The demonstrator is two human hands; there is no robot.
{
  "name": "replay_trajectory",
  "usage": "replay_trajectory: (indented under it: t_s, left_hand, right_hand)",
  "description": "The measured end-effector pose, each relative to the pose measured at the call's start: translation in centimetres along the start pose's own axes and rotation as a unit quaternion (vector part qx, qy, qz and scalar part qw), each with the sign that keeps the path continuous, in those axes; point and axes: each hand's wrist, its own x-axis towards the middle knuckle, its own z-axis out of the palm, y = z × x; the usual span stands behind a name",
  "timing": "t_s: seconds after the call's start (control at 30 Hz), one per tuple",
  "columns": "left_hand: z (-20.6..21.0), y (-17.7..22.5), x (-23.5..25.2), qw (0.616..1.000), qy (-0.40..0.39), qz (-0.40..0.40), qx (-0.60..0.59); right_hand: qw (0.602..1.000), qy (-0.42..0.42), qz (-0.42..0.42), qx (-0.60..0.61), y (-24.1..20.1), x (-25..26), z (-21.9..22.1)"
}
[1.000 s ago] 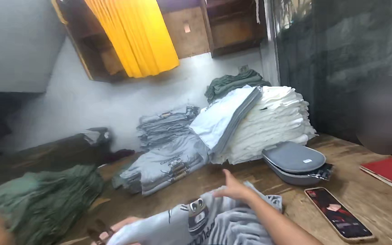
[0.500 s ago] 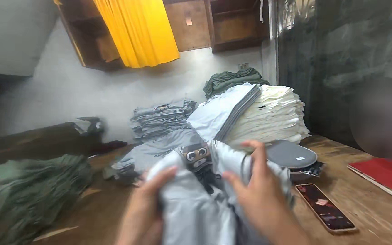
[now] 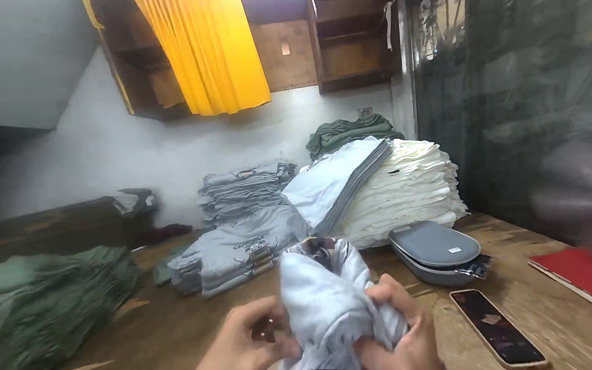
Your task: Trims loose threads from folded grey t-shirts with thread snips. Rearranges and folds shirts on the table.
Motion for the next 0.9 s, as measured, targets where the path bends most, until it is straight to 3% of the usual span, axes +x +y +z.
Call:
replay_trajectory:
  t_s: [0.1, 0.17, 0.23, 0.3, 0.37, 0.4, 0.47, 0.53, 0.6, 0.67, 0.73, 0.8, 0.9]
  left_hand:
    - [-1.0, -1.5, 1.1, 0.996, 0.071, 0.057, -0.016]
    - [-0.8, -2.4, 0.1, 0.994, 0.107, 0.01, -0.01]
    - [0.4, -0.8, -2.2, 0.997, 0.07, -0.041, 0.018]
    - [3.0, 2.8, -3.9, 0.994, 0.008, -0.059, 0.091]
    - [7.1, 3.8, -5.3, 0.966, -0.01, -0.022, 0.256]
    - [9.0, 3.1, -5.7, 0.948, 0.004, 0.009, 0.319]
    - [10.8, 1.5, -6.2, 0.941, 0.011, 0.037, 0.335]
    - [10.2, 1.2, -6.1, 0.966, 0.034, 0.034, 0.253]
    - [8.6, 1.8, -6.1, 0.993, 0.065, 0.001, 0.103]
    - [7.5, 1.7, -6.1, 0.993, 0.115, -0.024, -0.033]
    - [6.9, 1.7, -6.0, 0.982, 0.153, -0.042, -0.107]
    - [6.4, 2.2, -5.7, 0.972, 0.179, -0.066, -0.135]
    - [5.1, 3.4, -5.6, 0.975, 0.185, -0.12, -0.033]
  right_hand:
    - [0.992, -0.053, 0.085, 0.083, 4.5, 2.5, -0.7]
    - [0.954, -0.129, 0.271, -0.003, 8.1, 3.4, -3.0]
    - [0.907, -0.118, 0.384, -0.13, 9.8, 3.7, -5.6]
    - [0.928, 0.001, 0.316, -0.199, 9.5, 3.0, -7.8]
    - [0.965, 0.075, 0.146, -0.203, 8.4, 0.9, -7.9]
    - [0.978, 0.057, 0.058, -0.192, 7.8, -0.1, -7.3]
    - [0.986, -0.077, -0.042, -0.145, 7.4, -2.0, -6.3]
    - [0.98, -0.17, -0.03, -0.096, 7.5, -2.6, -5.5]
    - [0.98, -0.159, -0.002, -0.118, 6.8, -2.9, -4.7]
    - [0.98, -0.164, 0.003, -0.11, 5.2, -2.9, -3.1]
    - [0.97, -0.224, 0.004, -0.098, 3.7, -3.2, -0.9]
    - [0.951, -0.267, 0.004, -0.155, 3.3, -3.7, 0.9]
    - [0.965, -0.206, -0.008, -0.164, 4.4, -4.5, 1.9]
